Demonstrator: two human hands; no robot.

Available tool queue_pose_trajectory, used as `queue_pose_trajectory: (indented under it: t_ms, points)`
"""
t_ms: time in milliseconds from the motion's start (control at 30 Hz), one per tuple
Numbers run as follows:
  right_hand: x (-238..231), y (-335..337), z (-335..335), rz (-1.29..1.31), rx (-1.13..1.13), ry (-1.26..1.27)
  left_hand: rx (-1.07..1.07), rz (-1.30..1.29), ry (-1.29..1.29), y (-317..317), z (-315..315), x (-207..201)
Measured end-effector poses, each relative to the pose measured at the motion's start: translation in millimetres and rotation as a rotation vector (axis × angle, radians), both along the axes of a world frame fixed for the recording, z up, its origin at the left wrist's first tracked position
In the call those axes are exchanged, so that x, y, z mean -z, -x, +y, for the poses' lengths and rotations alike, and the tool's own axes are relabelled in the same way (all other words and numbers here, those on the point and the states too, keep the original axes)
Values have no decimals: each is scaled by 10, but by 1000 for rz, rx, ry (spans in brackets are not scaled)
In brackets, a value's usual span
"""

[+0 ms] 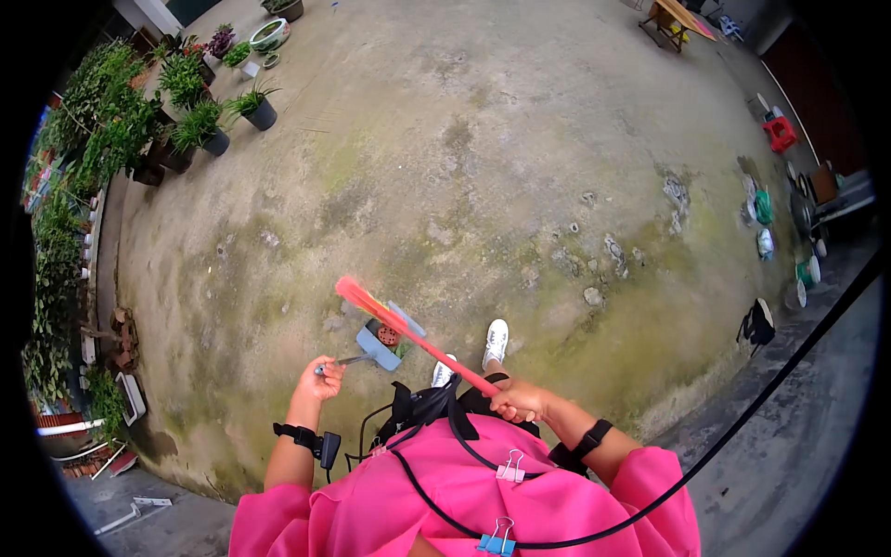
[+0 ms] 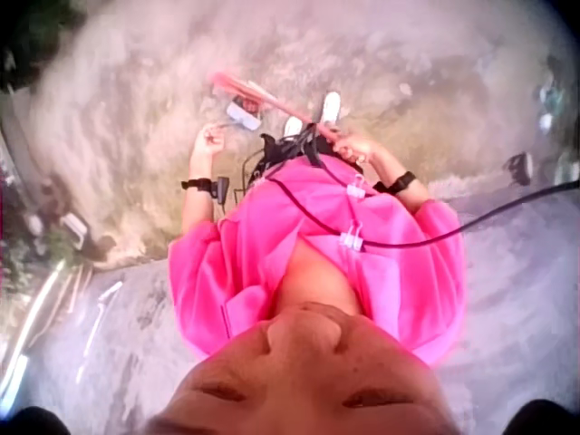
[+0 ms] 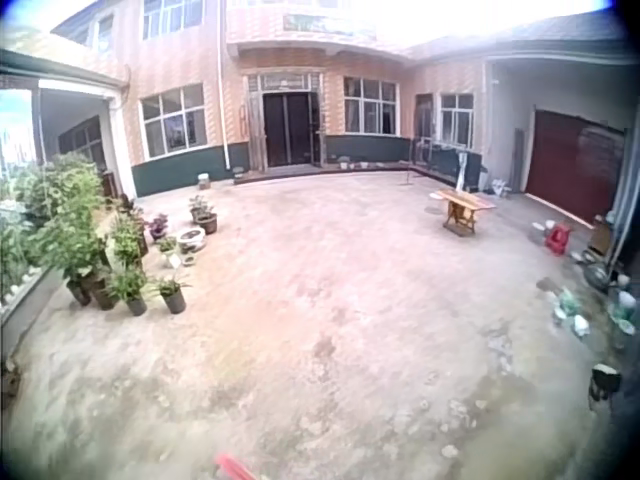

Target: Sweeping debris and leaves into a dustpan in an outdoor courtyard area with potted plants.

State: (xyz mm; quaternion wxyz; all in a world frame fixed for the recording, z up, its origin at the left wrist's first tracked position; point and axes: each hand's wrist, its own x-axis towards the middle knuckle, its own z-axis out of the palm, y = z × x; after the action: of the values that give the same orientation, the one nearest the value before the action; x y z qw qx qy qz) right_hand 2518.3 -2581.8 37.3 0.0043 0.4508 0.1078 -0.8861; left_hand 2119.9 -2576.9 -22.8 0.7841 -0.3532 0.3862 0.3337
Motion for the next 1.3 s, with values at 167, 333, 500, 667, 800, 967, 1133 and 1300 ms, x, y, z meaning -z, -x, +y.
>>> queue_pose_trajectory:
  t_ms: [167,333,500,667,800,967,1133,1300]
  points:
    - [-359,-355,-263,-88,98,-176,104,-7,14,-95,60,-185]
    - [-391,-814,-569,-178,340,-228,274,85,-31,-409,262,-260]
    - [-294,-1500,-919,-280,603,-260,353,146,-82,-896,514,-382]
    - [-317,-2210,-1167,-434,769,-311,353,100,-219,-1787,853,-486]
    - [-162,-2769,-1509,-603,833,-321,444,-61,-334,-2751,1206,-585]
    - [-40,-3279,-1901,-576,1224,-228,620,-202,-411,-3984,1740,-737]
    - [-137,-3720,-2323,-482,1637,-49,781,-293,-481,-5455,2132,-778]
    - [-134,-4151,-2533,-397,1906,89,801,-500,-520,-6904,2365,-804]
